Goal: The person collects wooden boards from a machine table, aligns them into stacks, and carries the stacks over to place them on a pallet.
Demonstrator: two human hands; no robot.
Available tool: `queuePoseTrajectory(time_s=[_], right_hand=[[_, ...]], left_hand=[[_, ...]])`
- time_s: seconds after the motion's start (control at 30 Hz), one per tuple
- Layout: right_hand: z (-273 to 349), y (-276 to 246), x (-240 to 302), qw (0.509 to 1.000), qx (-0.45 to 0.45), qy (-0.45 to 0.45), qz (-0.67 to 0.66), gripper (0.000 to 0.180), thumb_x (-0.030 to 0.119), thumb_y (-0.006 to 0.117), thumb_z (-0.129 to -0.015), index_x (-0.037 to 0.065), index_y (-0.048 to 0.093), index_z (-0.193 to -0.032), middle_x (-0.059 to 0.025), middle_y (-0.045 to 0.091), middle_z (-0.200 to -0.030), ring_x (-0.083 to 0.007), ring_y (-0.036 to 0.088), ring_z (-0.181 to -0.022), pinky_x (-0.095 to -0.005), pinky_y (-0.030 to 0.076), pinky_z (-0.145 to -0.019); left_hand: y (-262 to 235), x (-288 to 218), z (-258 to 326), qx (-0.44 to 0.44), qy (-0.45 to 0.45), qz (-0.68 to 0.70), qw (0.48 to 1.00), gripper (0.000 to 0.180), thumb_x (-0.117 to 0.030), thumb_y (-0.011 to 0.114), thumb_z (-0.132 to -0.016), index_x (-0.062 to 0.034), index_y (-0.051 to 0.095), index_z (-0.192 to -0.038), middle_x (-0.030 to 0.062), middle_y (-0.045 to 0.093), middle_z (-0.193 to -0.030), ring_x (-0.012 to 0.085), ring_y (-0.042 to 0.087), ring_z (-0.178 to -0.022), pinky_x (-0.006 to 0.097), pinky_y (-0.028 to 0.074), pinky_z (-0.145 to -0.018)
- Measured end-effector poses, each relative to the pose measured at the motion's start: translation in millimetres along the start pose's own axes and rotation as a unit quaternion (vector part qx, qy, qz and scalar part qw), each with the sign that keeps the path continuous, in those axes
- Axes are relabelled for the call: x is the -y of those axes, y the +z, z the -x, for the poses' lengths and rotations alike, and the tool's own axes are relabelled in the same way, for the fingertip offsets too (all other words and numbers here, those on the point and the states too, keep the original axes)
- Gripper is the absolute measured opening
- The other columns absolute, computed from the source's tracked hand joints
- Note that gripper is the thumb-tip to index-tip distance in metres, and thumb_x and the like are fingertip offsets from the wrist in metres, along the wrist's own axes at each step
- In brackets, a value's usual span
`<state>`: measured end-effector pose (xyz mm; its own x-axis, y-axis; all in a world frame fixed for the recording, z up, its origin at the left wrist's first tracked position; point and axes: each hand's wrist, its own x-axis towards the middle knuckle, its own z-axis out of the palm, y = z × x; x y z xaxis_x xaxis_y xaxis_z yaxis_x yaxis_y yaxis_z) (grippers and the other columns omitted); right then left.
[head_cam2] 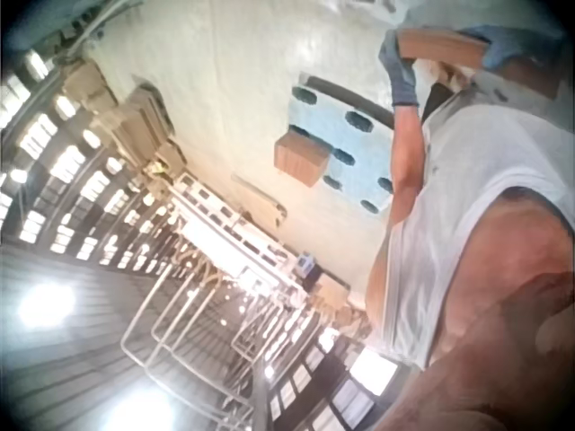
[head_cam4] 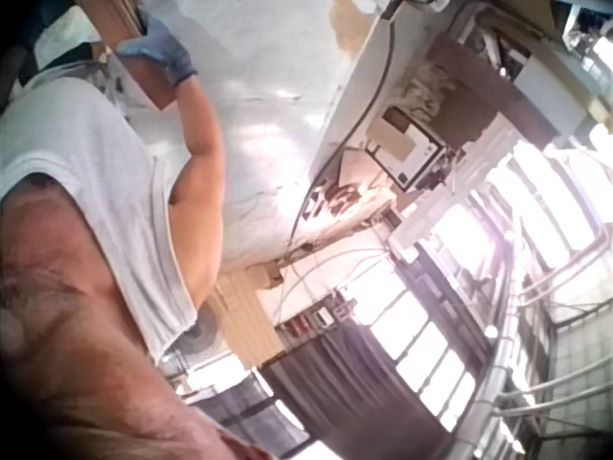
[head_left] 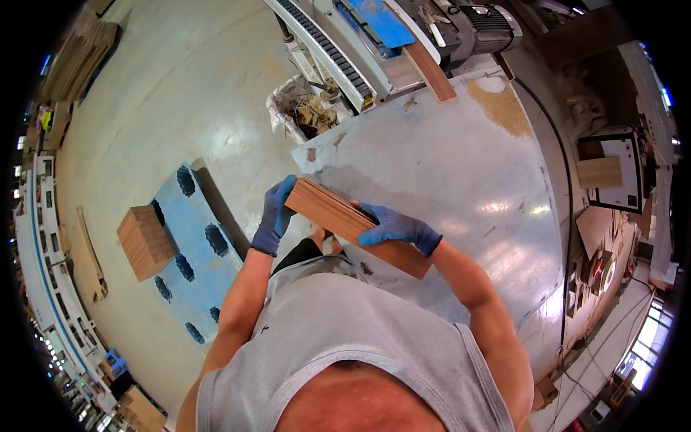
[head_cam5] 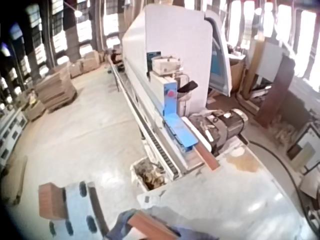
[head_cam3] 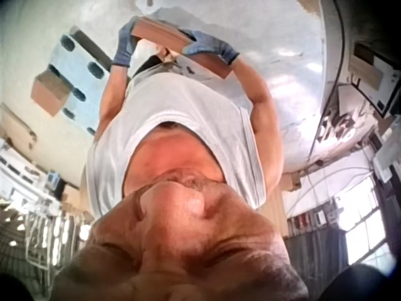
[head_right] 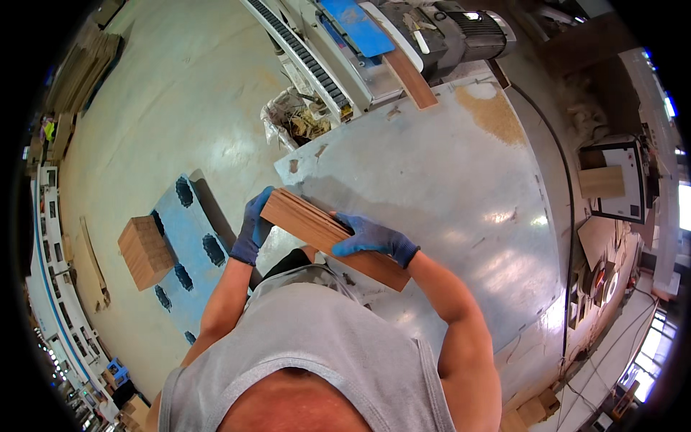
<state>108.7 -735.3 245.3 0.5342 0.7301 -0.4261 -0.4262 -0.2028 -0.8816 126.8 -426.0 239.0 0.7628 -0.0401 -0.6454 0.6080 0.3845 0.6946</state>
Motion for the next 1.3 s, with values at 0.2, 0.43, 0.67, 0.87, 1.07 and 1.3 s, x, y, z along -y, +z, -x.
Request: queuePoseTrajectory(time_s=[0.2, 0.43, 0.67, 0.87, 1.07, 1.3], right_hand=[[24, -24, 13, 0.986, -0.124, -0.027, 0.105, 0.105, 0.042, 0.083, -0.073, -0.004, 0.035, -0.154, -0.0229, 0.051, -0.143, -0.0293, 0.049, -0.133, -0.0353, 0.037, -0.113], [17, 24, -17, 0.678, -0.422, -0.056, 0.599, 0.095, 0.041, 0.086, -0.059, 0.003, 0.052, -0.139, -0.0299, 0.047, -0.135, -0.0473, 0.048, -0.119, -0.0614, 0.036, -0.104], [15, 37, -24, 0.696, -0.419, 0.004, 0.583, 0.091, 0.04, 0.084, -0.066, 0.006, 0.049, -0.144, -0.0336, 0.038, -0.144, -0.0515, 0.039, -0.131, -0.0702, 0.028, -0.107], [20, 38, -12, 0.717, -0.397, 0.037, 0.572, 0.1, 0.045, 0.085, -0.066, 0.007, 0.044, -0.148, -0.0349, 0.033, -0.149, -0.0539, 0.033, -0.136, -0.0717, 0.025, -0.11], [28, 34, -15, 0.724, -0.381, 0.052, 0.573, 0.106, 0.051, 0.086, -0.065, 0.008, 0.041, -0.151, -0.0353, 0.031, -0.15, -0.0544, 0.032, -0.137, -0.0714, 0.023, -0.111], [33, 32, -20, 0.718, -0.387, 0.054, 0.576, 0.107, 0.052, 0.086, -0.064, 0.008, 0.041, -0.15, -0.0342, 0.031, -0.15, -0.0539, 0.033, -0.137, -0.0711, 0.024, -0.111]], left_hand=[[23, -5, -56, 0.134, 0.235, -0.21, 0.94, 0.039, -0.033, 0.063, -0.099, -0.0004, 0.068, -0.121, 0.005, 0.07, -0.111, 0.0131, 0.066, -0.096, 0.031, 0.055, -0.083], [39, -19, -105, 0.197, 0.287, -0.358, 0.866, 0.039, -0.022, 0.057, -0.103, 0.0036, 0.063, -0.133, 0.0072, 0.066, -0.13, 0.014, 0.061, -0.114, 0.03, 0.046, -0.103], [42, 22, -97, 0.181, 0.264, -0.19, 0.928, 0.039, -0.017, 0.052, -0.105, 0.0035, 0.06, -0.137, 0.0079, 0.063, -0.137, 0.0162, 0.057, -0.124, 0.032, 0.041, -0.11], [47, 32, -96, 0.219, 0.256, -0.166, 0.927, 0.044, -0.021, 0.045, -0.109, 0.0047, 0.051, -0.145, 0.011, 0.054, -0.148, 0.0201, 0.046, -0.139, 0.033, 0.031, -0.118], [47, 29, -97, 0.258, 0.255, -0.173, 0.916, 0.047, -0.022, 0.043, -0.11, 0.0053, 0.047, -0.148, 0.0118, 0.049, -0.152, 0.0198, 0.042, -0.142, 0.032, 0.028, -0.12], [47, 36, -97, 0.273, 0.286, -0.227, 0.89, 0.053, -0.028, 0.036, -0.111, 0.0076, 0.04, -0.15, 0.0144, 0.043, -0.157, 0.0224, 0.035, -0.147, 0.034, 0.022, -0.123]])
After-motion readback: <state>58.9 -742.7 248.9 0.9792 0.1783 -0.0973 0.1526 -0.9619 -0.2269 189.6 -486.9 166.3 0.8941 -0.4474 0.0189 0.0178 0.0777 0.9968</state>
